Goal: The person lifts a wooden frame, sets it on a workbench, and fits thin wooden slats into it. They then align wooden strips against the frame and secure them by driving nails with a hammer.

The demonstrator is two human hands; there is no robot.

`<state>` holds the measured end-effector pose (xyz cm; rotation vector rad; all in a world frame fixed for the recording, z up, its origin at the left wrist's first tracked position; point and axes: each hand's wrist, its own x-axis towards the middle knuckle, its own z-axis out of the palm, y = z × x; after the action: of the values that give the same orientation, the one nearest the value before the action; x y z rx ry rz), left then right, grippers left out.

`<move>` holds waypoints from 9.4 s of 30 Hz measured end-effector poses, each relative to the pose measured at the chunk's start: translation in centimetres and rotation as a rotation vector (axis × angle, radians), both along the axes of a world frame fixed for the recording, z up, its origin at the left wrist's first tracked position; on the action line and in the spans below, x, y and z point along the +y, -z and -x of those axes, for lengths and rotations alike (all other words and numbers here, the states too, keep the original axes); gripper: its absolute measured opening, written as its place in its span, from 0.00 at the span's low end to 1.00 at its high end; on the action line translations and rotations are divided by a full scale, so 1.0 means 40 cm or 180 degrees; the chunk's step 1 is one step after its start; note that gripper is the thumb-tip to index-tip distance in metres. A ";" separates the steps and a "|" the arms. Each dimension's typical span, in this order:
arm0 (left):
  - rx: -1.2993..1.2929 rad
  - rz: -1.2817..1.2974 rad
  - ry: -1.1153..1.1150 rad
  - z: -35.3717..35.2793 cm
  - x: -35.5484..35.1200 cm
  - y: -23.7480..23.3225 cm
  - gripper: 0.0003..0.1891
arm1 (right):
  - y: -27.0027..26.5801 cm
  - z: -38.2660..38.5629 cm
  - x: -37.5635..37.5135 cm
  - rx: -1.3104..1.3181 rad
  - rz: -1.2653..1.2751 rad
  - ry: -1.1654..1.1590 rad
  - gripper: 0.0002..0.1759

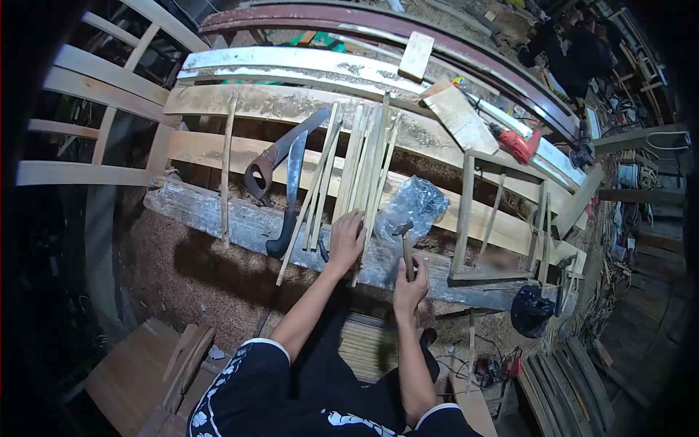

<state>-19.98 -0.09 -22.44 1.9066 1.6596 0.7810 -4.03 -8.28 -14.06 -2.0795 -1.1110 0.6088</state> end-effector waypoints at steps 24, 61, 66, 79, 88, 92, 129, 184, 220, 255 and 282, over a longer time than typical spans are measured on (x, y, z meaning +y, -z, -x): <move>-0.0677 0.0319 -0.0490 -0.024 0.041 0.021 0.21 | 0.077 0.072 0.101 0.0105 -0.0137 0.0158 0.15; -0.2976 0.2219 0.1732 -0.679 -0.391 -0.272 0.19 | -0.059 -0.401 -0.423 0.1195 -0.0747 0.1591 0.18; -0.3096 0.2716 0.2178 -0.869 -0.564 -0.309 0.19 | -0.079 -0.554 -0.631 0.1888 -0.1353 0.2374 0.20; -0.1897 0.2322 0.3219 -1.270 -0.889 -0.206 0.21 | 0.016 -0.921 -1.037 0.1971 -0.1919 0.3029 0.23; 0.0115 -0.0194 0.3257 -1.396 -0.738 -0.219 0.15 | -0.067 -1.076 -1.111 0.1307 -0.0687 0.2690 0.22; 0.0593 -0.0908 0.3340 -1.443 -0.638 -0.176 0.16 | -0.045 -1.062 -1.063 0.1111 -0.0574 0.2744 0.22; -0.0166 -0.1357 0.3246 -1.454 -0.485 -0.121 0.11 | 0.002 -0.964 -0.959 0.0156 -0.0176 0.2995 0.25; -0.2296 0.1326 0.4022 -1.371 -1.080 0.507 0.14 | 0.526 -0.911 -1.476 -0.1371 -0.0183 0.2608 0.15; -0.1038 -0.1193 0.5723 -1.225 -0.974 0.483 0.15 | 0.585 -0.879 -1.624 -0.0886 0.0380 0.2770 0.19; -0.0954 0.0025 0.5322 -1.231 -0.958 0.532 0.10 | 0.625 -0.873 -1.425 -0.0928 0.0637 0.2376 0.15; -0.1032 0.1212 0.4665 -1.215 -0.955 0.509 0.07 | 0.610 -0.915 -1.448 -0.0767 0.0737 0.2041 0.18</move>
<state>28.61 -38.30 -42.79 1.9163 -0.0333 0.0936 32.59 -66.19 -38.48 -2.5801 -0.4435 0.1760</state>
